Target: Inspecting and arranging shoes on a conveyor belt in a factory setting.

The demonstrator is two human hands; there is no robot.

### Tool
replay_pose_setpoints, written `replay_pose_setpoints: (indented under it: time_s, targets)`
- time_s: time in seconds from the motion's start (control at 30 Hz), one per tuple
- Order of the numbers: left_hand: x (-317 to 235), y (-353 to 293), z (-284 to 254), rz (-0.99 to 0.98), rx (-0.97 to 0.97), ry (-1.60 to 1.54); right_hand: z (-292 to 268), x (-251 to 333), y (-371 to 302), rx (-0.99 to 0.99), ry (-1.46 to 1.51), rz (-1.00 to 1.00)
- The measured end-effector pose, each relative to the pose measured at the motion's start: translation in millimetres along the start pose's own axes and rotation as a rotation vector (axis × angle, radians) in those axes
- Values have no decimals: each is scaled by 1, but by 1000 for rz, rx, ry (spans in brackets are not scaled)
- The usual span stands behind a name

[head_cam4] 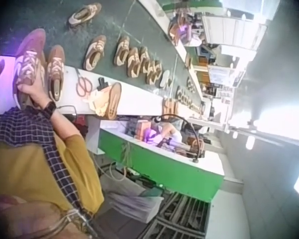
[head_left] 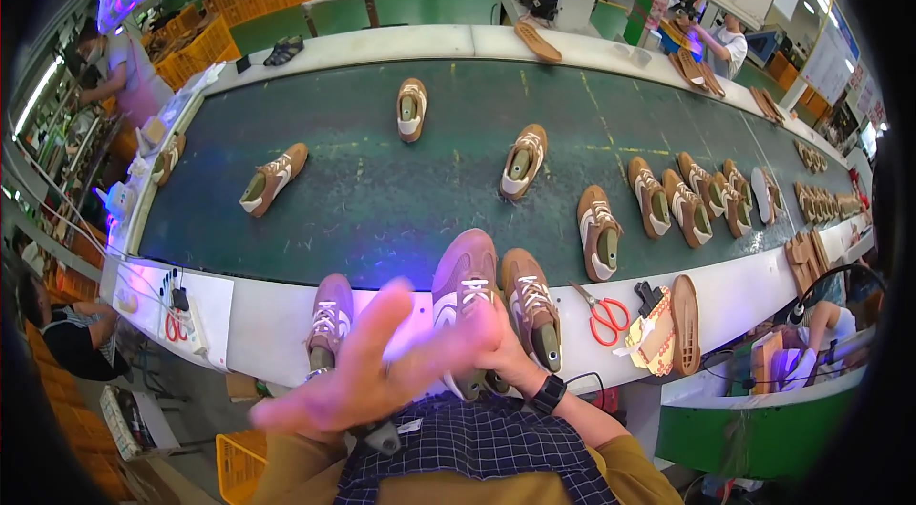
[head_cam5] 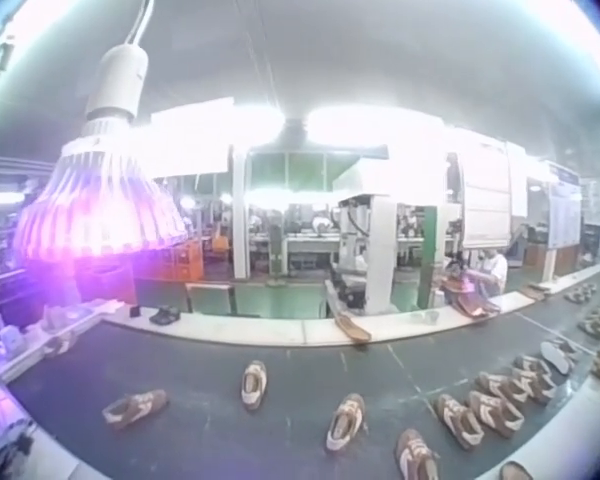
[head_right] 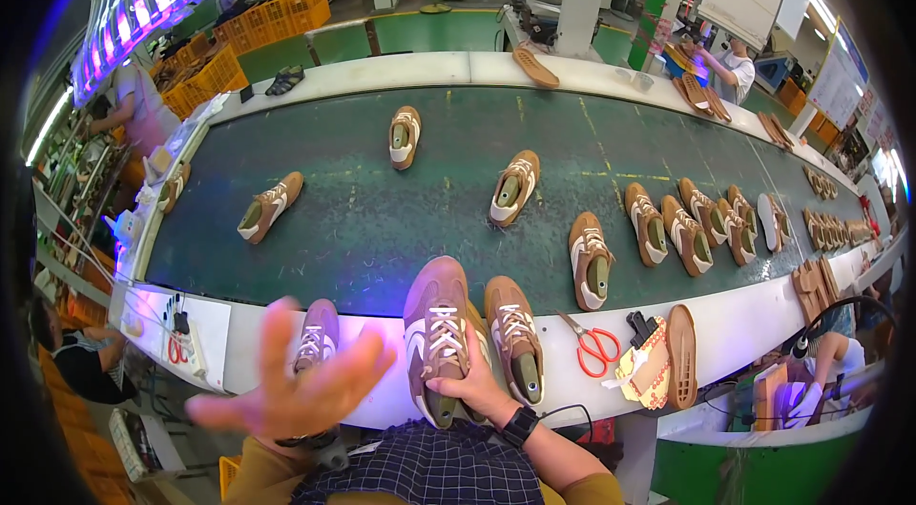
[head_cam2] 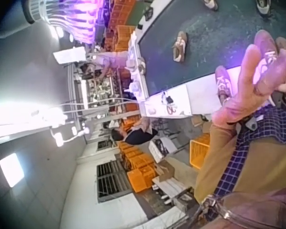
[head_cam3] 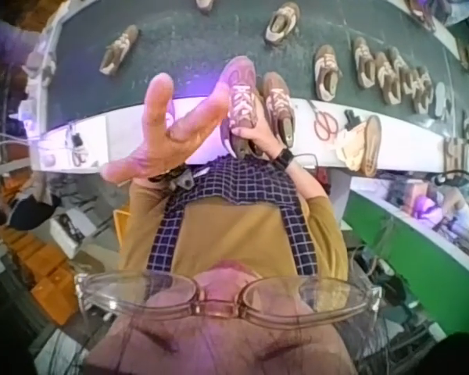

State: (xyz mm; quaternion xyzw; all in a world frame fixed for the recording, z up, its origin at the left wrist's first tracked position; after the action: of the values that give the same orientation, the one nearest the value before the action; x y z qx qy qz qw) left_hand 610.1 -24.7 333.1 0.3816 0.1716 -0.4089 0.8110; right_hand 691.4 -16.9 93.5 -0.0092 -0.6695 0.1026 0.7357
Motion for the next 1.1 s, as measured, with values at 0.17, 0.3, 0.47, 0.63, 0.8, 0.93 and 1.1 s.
replay_pose_setpoints:
  time_s: [0.17, 0.3, 0.47, 0.63, 0.8, 0.93, 1.1]
  targets:
    - [-29, 30, 102, 56, 432, -381, -3, 9, -7, -29, 0, 71]
    - [-32, 24, 110, 160, 80, -183, -1, 4, -9, -12, 31, 54]
    - [-39, 30, 109, 203, 75, -117, -6, 1, -2, -20, 23, 18]
    - [-42, 43, 109, 240, 71, -35, -11, 16, -7, -52, 15, 19]
    - [-64, 14, -11, 622, -316, 162, -16, 22, -3, -128, -94, -163]
    - [-12, -57, -162, 275, -812, 446, -15, 35, -5, -155, -78, -185]
    - [96, -138, -214, -184, -917, 408, -23, 30, 0, -220, -85, -196]
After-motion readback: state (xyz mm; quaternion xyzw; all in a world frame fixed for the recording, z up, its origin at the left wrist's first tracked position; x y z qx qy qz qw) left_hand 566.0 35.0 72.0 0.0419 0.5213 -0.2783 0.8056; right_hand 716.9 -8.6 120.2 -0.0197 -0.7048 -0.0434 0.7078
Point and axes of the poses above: each hand's wrist, its own y-axis towards the middle knuckle, its own z-axis out of the palm, x = y × z, the point moved 10 cm from there along y, towards the middle knuckle, and after that the axes turned 14 degrees about -y, right-handed, at the moved point
